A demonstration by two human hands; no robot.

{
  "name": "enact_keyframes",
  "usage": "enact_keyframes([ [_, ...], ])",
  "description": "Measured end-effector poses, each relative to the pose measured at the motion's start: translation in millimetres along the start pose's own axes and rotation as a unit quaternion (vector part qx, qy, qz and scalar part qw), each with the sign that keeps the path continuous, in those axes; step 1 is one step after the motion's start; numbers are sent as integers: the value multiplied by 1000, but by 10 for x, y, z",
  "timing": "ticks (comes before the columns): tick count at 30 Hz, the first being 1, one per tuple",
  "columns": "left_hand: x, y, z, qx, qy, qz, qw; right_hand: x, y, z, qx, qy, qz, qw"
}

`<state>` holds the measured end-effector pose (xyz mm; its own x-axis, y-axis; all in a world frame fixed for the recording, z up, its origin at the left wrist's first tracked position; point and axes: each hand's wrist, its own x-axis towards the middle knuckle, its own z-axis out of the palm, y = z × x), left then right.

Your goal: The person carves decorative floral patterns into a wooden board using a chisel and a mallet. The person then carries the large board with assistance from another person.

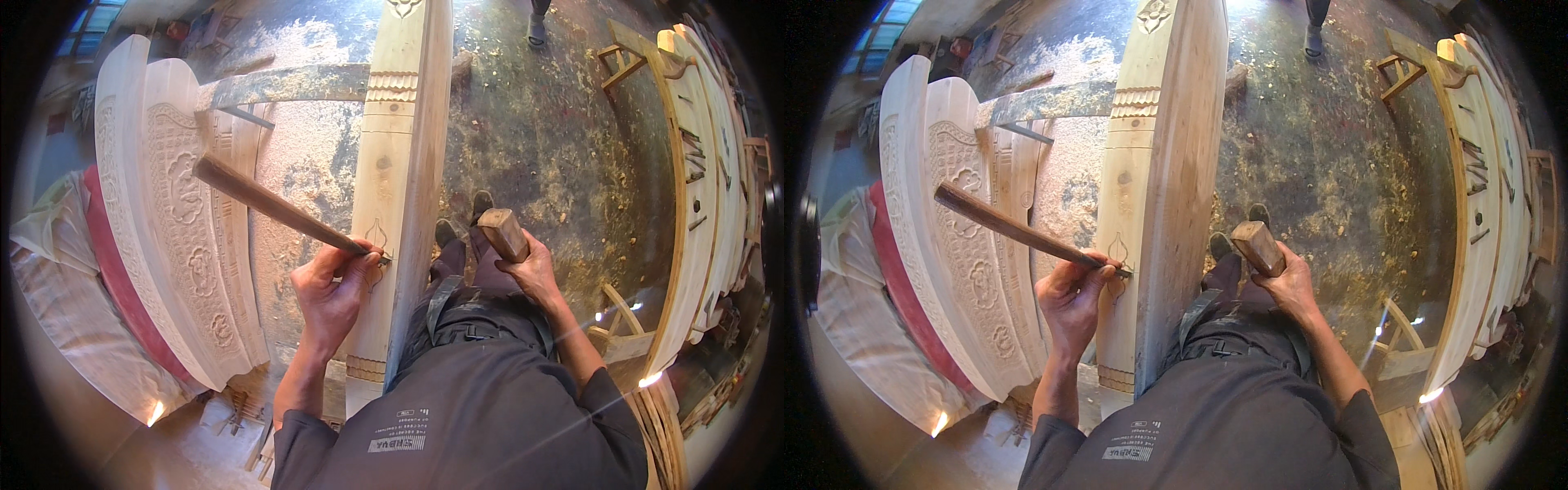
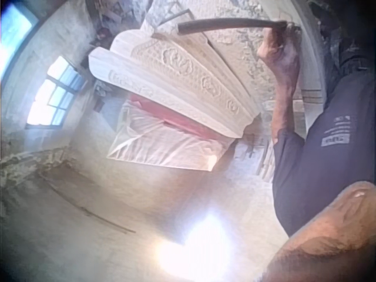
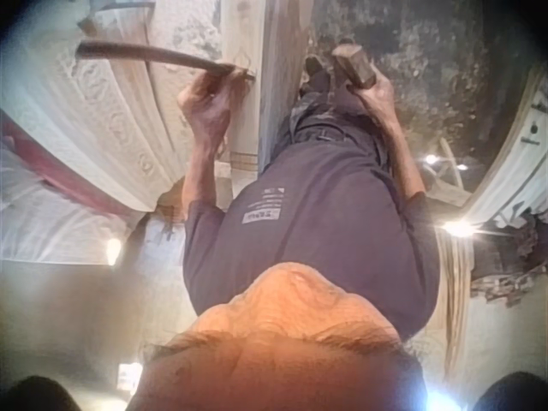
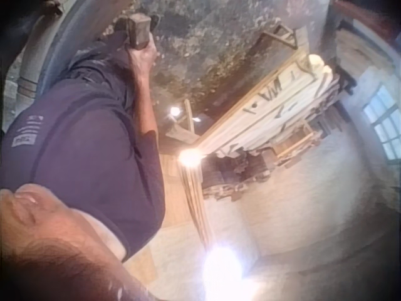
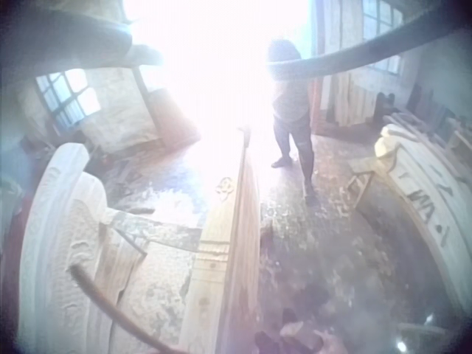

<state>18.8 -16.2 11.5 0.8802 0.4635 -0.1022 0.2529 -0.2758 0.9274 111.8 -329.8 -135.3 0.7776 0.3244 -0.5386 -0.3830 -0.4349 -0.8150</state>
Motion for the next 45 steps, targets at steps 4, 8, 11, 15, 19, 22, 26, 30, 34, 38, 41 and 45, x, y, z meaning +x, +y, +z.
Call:
enact_keyframes([
  [4,-8,53,6,31,-14,-8,999,-3,-5,16,23,-3,0,1000],
  [8,-3,90,45,89,-3,27,996,13,-40,6,-1,-7,-10,1000],
  [11,5,144,77,149,-15,73,986,3,-39,15,-16,4,-30,999],
  [15,52,211,65,226,-45,124,965,22,-319,-9,-71,4,-89,993],
  [19,66,178,25,247,-72,134,957,61,-809,-37,-103,8,-175,979],
  [22,38,98,59,187,-21,116,975,75,-1198,-80,-100,16,-213,972],
  [26,-9,59,88,178,-2,114,977,152,-1572,-120,-101,30,-310,945],
  [30,-98,60,125,182,32,117,976,184,-2056,-155,-145,52,-408,900],
  [34,-115,107,173,148,51,74,985,194,-2396,-148,-155,55,-481,861],
  [38,-115,56,179,187,47,117,974,260,-2573,-67,-163,66,-540,823],
  [41,-65,144,165,245,18,148,958,259,-2726,-43,-159,79,-563,807],
  [45,-57,132,129,250,3,164,954,77,-3139,-108,-173,110,-551,809],
])
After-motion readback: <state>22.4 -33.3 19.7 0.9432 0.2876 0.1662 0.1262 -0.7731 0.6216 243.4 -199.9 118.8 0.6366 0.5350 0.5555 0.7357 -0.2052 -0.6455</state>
